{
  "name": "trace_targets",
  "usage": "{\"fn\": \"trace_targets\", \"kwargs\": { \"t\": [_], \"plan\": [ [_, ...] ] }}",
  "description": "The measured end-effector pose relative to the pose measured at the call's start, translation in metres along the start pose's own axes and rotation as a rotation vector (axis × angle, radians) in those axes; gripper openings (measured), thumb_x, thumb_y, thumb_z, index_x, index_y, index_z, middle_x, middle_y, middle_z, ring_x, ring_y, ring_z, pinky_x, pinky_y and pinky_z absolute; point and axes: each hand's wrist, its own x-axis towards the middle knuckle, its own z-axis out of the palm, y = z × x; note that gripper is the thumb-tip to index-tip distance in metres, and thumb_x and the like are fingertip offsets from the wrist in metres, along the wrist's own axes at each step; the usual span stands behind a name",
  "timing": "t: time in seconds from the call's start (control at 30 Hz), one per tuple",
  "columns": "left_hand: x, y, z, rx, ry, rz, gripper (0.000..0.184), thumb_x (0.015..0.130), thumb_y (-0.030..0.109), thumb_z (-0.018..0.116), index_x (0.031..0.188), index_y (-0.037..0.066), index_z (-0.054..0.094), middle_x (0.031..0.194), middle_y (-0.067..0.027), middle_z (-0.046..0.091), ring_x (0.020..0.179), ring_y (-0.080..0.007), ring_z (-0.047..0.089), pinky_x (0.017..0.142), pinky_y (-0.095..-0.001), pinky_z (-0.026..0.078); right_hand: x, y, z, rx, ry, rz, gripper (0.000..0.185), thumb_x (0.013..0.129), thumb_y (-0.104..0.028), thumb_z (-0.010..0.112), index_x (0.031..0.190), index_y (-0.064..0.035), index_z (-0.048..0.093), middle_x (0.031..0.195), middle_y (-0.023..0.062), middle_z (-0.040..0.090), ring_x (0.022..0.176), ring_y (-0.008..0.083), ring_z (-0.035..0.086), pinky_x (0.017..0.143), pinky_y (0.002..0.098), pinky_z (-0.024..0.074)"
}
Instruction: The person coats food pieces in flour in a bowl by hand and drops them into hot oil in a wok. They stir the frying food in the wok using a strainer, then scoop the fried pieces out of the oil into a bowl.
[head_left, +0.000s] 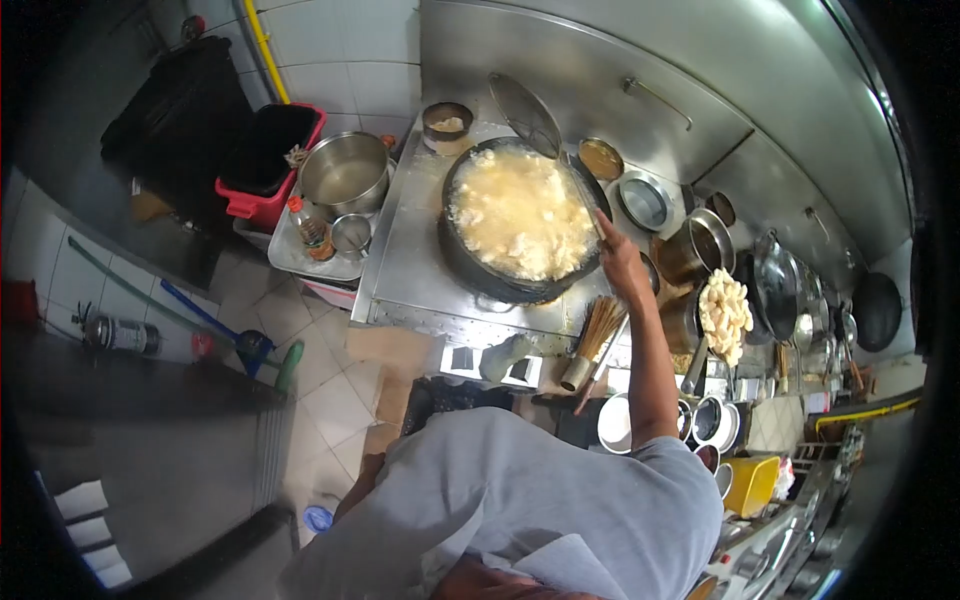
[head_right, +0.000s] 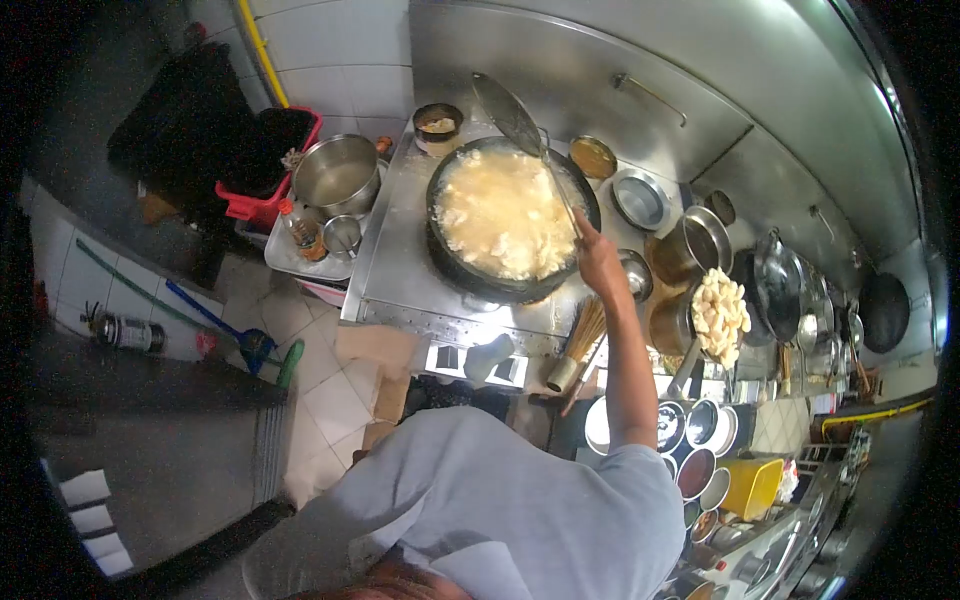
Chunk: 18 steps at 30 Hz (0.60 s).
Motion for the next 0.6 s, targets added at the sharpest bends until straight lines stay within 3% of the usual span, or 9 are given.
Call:
{"fn": "trace_targets", "kwargs": {
  "t": [0.07,0.17,0.23,0.3,0.33,0.37,0.47,0.6],
  "plan": [
    [0.008,-0.005,-0.009,0.042,-0.002,0.047,0.018,0.083,0.02,0.061,0.09,0.006,0.069,0.079,-0.013,0.072,0.065,-0.0282,0.069,0.056,-0.0397,0.052,-0.021,0.014,0.012,-0.051,0.061,-0.025,0.06,0.088,-0.005,0.051,0.145,-0.0232,0.042,0.113,0.0305,0.06,0.108,0.0424,0.06,0.088,0.0442,0.0479],
    [0.026,-0.018,-0.019,-0.01,-0.051,0.092,0.019,0.084,0.02,0.06,0.09,0.004,0.068,0.079,-0.0134,0.071,0.063,-0.028,0.069,0.055,-0.0395,0.053,-0.037,0.025,0.026,-0.099,-0.029,0.146,0.057,0.091,-0.008,0.052,0.145,-0.023,0.042,0.111,0.0316,0.06,0.107,0.0445,0.059,0.088,0.0455,0.0475],
    [0.03,-0.013,-0.079,-0.148,-0.131,0.088,0.022,0.086,0.02,0.059,0.091,0.001,0.066,0.077,-0.0148,0.071,0.06,-0.0278,0.068,0.053,-0.0393,0.053,-0.054,0.014,0.021,-0.109,-0.009,0.165,0.057,0.089,-0.007,0.05,0.143,-0.0226,0.044,0.105,0.0318,0.061,0.1,0.0467,0.06,0.084,0.0485,0.0477],
    [0.046,-0.001,-0.099,-0.759,-0.123,-0.305,0.023,0.088,0.019,0.057,0.092,-0.002,0.064,0.076,-0.0168,0.07,0.058,-0.0281,0.068,0.051,-0.0388,0.053,-0.072,-0.001,0.007,-0.134,-0.022,0.208,0.057,0.088,-0.006,0.05,0.143,-0.0223,0.045,0.102,0.0318,0.061,0.097,0.0472,0.06,0.083,0.0496,0.0477],
    [0.052,-0.001,-0.096,-1.371,-0.104,-0.715,0.024,0.09,0.018,0.054,0.093,-0.005,0.061,0.075,-0.0187,0.069,0.056,-0.0284,0.067,0.049,-0.0383,0.053,-0.08,-0.003,0.001,-0.141,-0.012,0.221,0.058,0.088,-0.005,0.05,0.143,-0.0221,0.045,0.101,0.032,0.061,0.096,0.047,0.061,0.082,0.0504,0.0473],
    [0.058,-0.005,-0.095,-1.453,-0.098,-0.657,0.026,0.092,0.016,0.05,0.095,-0.009,0.057,0.074,-0.021,0.066,0.052,-0.0287,0.065,0.044,-0.0381,0.052,-0.086,-0.006,-0.005,-0.149,-0.002,0.234,0.058,0.088,-0.005,0.05,0.143,-0.0219,0.045,0.099,0.0322,0.061,0.095,0.0467,0.061,0.081,0.0513,0.0469],
    [0.06,0.001,-0.106,-1.5,-0.099,-0.687,0.024,0.091,0.015,0.052,0.095,-0.009,0.056,0.073,-0.0204,0.066,0.052,-0.0288,0.064,0.044,-0.0389,0.052,-0.099,-0.022,-0.024,-0.189,0.011,0.279,0.059,0.087,-0.005,0.05,0.143,-0.0216,0.044,0.096,0.0325,0.061,0.093,0.0472,0.062,0.08,0.0516,0.0469],
    [0.062,0.003,-0.088,-1.451,-0.103,-0.688,0.025,0.092,0.015,0.054,0.1,-0.009,0.057,0.072,-0.0204,0.065,0.053,-0.0279,0.064,0.043,-0.0386,0.049,-0.092,-0.011,-0.022,-0.228,0.096,0.178,0.058,0.088,-0.004,0.048,0.144,-0.0204,0.044,0.088,0.0316,0.063,0.084,0.0466,0.063,0.074,0.0526,0.0464]
  ]
}}
